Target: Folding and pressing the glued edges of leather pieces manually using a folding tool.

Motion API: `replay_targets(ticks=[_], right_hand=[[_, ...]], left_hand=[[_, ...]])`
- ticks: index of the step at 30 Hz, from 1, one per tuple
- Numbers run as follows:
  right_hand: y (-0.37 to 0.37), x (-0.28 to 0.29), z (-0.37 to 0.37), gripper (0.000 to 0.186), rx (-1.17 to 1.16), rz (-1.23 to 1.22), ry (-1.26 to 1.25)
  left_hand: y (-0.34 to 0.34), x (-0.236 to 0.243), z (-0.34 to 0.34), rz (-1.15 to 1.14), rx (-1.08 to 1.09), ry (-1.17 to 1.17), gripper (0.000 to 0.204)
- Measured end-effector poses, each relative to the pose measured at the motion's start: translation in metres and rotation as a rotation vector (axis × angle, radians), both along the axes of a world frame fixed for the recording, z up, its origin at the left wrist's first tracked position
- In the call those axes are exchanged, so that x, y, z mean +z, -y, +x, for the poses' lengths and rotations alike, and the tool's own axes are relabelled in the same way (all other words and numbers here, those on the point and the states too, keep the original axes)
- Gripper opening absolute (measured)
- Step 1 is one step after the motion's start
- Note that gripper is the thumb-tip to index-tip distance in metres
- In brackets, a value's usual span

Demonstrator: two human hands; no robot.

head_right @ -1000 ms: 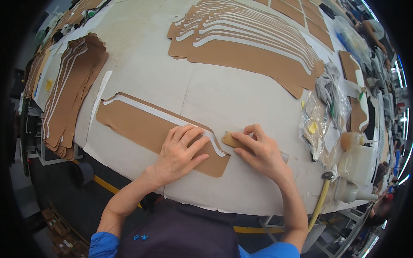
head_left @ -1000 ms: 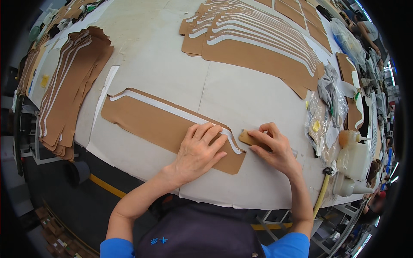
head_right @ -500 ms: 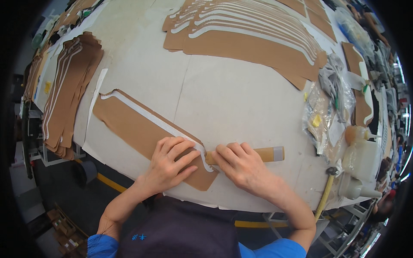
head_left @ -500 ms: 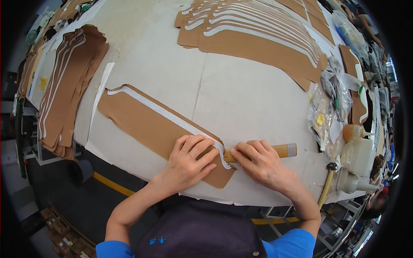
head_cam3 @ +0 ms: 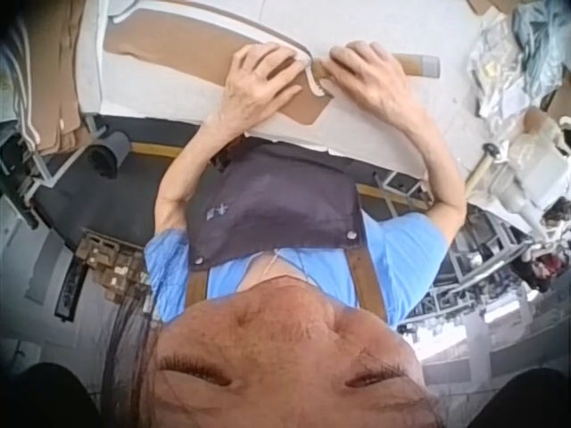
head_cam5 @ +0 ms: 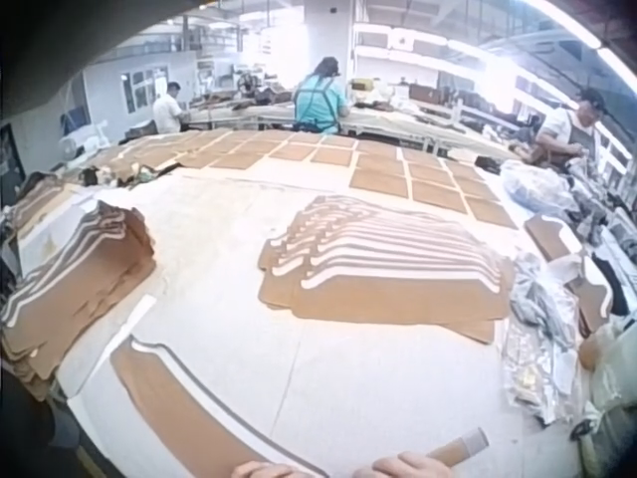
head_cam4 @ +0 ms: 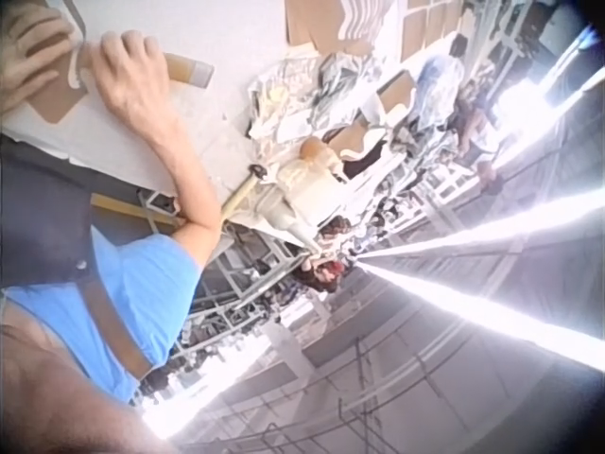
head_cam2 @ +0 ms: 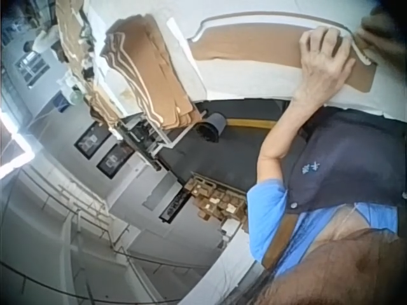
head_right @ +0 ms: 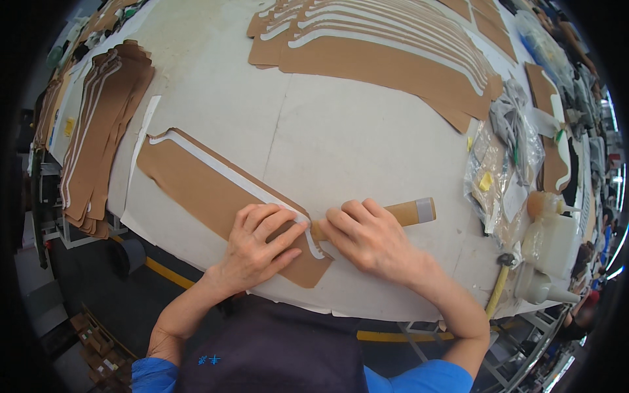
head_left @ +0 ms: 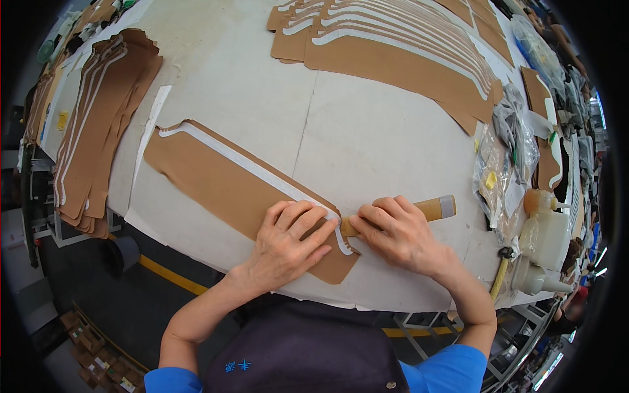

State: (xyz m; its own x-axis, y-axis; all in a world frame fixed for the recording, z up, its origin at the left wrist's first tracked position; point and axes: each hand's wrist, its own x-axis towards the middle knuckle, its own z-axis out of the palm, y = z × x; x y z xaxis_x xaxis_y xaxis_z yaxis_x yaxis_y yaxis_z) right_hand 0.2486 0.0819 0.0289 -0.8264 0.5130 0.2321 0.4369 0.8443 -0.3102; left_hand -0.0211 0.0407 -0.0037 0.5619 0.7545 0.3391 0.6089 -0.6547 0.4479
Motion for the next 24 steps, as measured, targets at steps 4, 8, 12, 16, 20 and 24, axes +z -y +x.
replay_targets(ticks=[4, 8, 12, 16, 20, 24], right_hand=[[0.0, 0.0, 0.001, 0.042, 0.028, 0.024, 0.019], [-0.001, -0.003, 0.0, 0.042, 0.041, 0.013, -0.028], [-0.009, -0.002, 0.0, 0.042, 0.068, 0.018, -0.038], [-0.017, -0.002, -0.002, 0.04, 0.092, 0.004, -0.048], [-0.022, -0.002, -0.002, 0.037, 0.127, 0.015, -0.044], [-0.03, -0.004, -0.003, 0.036, 0.17, 0.009, -0.042]], left_hand=[[0.002, -0.002, 0.0, -0.001, -0.008, 0.006, 0.054], [0.005, -0.001, 0.0, -0.01, 0.003, 0.002, 0.054], [0.005, -0.001, 0.0, -0.011, 0.009, 0.003, 0.053], [0.007, 0.0, 0.002, -0.015, 0.023, -0.014, 0.052], [0.01, 0.002, 0.003, -0.013, 0.035, -0.031, 0.052], [0.012, 0.0, 0.002, -0.019, 0.072, -0.039, 0.054]])
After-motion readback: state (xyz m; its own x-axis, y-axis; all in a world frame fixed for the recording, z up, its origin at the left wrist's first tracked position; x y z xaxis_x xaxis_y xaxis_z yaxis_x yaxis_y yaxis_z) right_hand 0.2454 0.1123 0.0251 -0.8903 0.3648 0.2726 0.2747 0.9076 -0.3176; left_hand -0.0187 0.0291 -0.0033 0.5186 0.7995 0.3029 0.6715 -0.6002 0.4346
